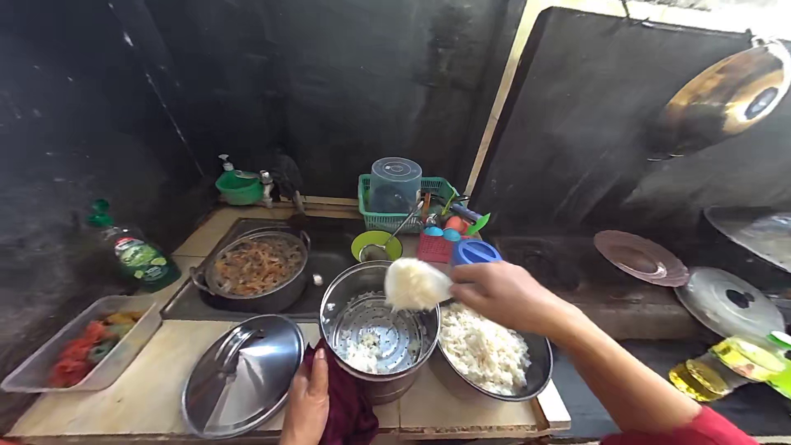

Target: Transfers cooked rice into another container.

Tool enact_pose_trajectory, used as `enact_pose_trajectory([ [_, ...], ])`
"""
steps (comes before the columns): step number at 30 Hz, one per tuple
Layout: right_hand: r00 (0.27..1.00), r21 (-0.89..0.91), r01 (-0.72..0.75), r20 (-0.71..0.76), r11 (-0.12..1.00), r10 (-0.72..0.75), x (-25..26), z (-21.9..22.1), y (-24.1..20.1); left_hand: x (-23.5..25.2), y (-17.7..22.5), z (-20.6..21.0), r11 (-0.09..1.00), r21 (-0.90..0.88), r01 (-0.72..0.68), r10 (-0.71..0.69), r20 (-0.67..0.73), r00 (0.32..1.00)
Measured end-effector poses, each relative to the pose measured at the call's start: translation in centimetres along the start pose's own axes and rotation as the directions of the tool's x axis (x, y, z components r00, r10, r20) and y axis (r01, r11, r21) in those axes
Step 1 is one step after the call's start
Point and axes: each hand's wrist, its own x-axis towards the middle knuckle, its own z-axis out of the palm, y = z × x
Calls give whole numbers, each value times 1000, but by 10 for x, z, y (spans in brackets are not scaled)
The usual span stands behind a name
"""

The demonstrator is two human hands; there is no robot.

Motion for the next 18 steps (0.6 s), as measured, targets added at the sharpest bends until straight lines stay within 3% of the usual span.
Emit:
enact_pose_trajectory([
  [3, 952, -249, 244, 246, 937, -182, 61, 27, -34, -4, 6, -2, 999, 32, 43, -43, -5, 999],
  [6, 864, -371, 371, 473, 851, -170, 106, 48, -54, -6, 5, -3, 997, 37, 63, -63, -7, 998],
  [9, 793, -396, 456, 587, 797, -162, 131, 64, -53, -8, 1, -2, 999, 26, 47, -47, -12, 999],
  [12, 741, -344, 519, 637, 782, -212, 142, 68, -43, -11, 1, 2, 998, 40, 42, -40, -53, 998],
  [18, 723, -262, 561, 617, 786, -311, 142, 77, -49, -12, 1, 5, 999, 13, 29, -28, -78, 997],
])
